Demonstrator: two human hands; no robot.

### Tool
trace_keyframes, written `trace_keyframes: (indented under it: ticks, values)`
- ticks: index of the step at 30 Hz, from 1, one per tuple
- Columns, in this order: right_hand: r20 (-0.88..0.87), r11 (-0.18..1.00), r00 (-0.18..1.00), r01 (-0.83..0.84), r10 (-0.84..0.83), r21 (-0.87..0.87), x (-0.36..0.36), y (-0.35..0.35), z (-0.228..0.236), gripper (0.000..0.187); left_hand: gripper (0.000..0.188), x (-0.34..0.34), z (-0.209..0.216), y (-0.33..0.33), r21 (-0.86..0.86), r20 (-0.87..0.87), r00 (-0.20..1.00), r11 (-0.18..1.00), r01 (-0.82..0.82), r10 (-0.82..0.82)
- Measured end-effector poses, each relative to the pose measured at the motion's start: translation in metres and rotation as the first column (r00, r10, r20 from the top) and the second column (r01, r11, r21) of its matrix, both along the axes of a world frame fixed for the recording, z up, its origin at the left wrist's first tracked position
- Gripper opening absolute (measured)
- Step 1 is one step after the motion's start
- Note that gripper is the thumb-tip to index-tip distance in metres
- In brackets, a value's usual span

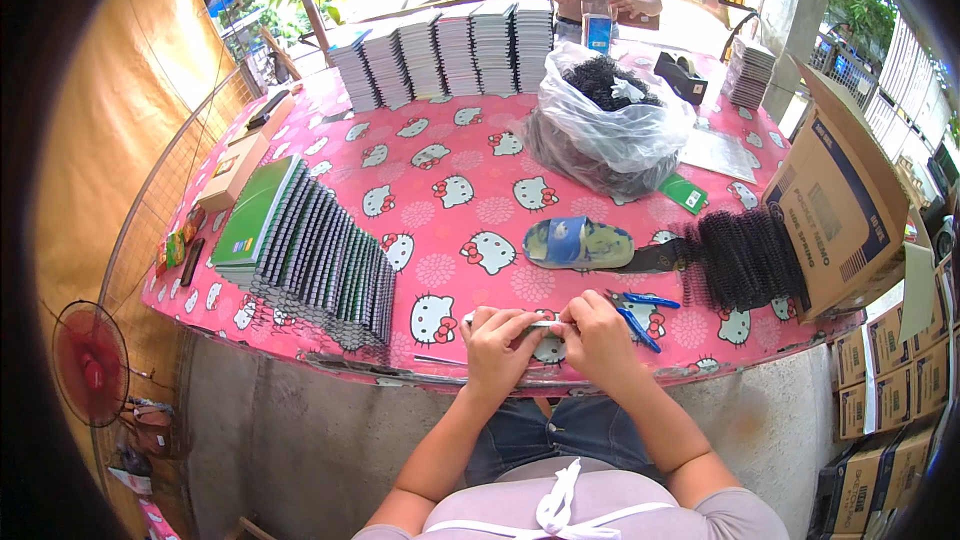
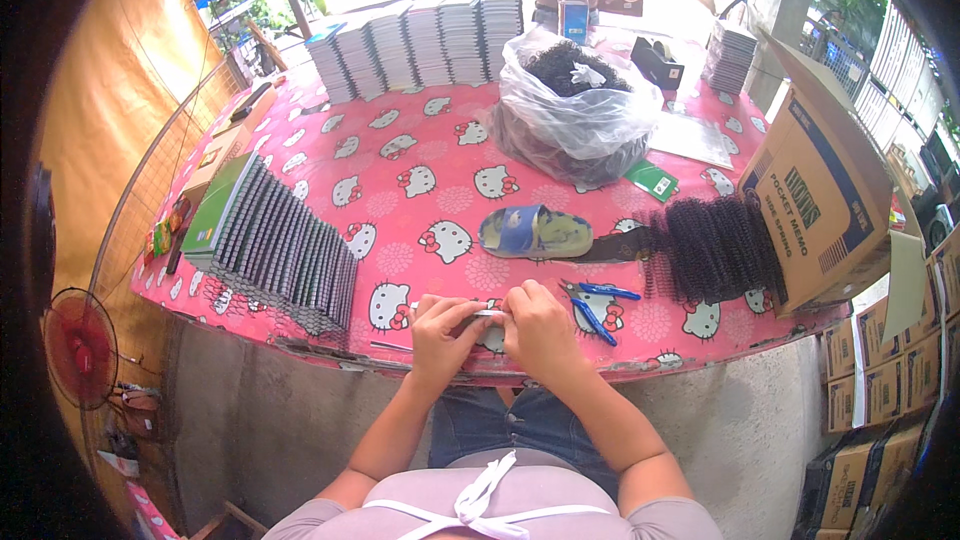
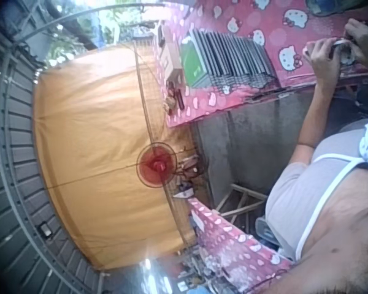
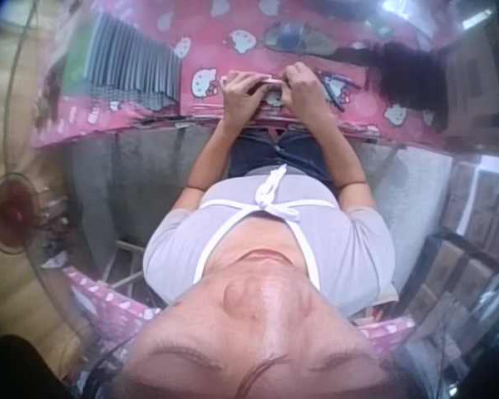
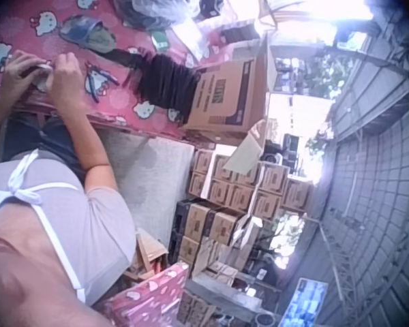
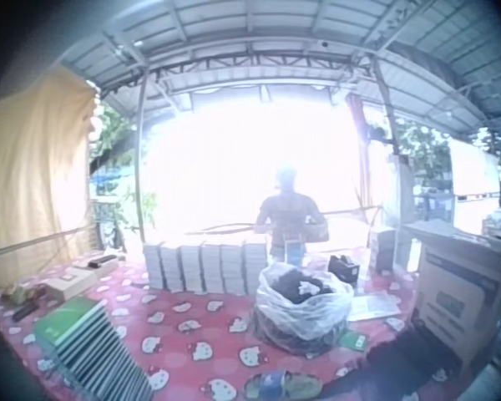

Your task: The person threads a plastic spiral through the side of a notebook, aligns it by hand, and uses pliers to trim the ends.

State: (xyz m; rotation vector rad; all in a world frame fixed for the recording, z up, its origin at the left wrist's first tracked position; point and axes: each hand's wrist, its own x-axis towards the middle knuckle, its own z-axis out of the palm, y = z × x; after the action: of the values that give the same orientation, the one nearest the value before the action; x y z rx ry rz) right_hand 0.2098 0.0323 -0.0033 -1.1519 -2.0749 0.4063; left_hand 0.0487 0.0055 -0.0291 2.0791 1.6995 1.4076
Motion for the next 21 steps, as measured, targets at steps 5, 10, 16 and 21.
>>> trace_keyframes:
  ticks: [5, 10, 16, 21]
  values:
    - [0.201, 0.964, 0.966, -0.114, 0.165, -0.241, 0.008, 0.022, 0.002, 0.015, 0.023, -0.006, -0.007, -0.003, -0.006, 0.021, 0.999, 0.999, 0.032, -0.032]
    - [0.455, 0.993, 0.883, 0.078, -0.110, 0.089, 0.057, 0.121, -0.012, 0.043, 0.024, -0.003, -0.003, -0.002, -0.011, 0.037, 0.997, 0.998, 0.068, -0.068]
    - [0.118, 0.993, 0.992, 0.056, -0.044, -0.100, 0.064, 0.113, 0.001, 0.029, 0.024, -0.009, 0.004, 0.000, 0.018, 0.014, 0.998, 0.998, 0.054, -0.054]
    - [-0.181, 0.881, 0.901, -0.426, 0.393, -0.207, 0.054, 0.077, -0.012, 0.034, 0.026, -0.013, -0.002, 0.010, -0.047, 0.063, 0.992, 0.993, 0.109, -0.106]
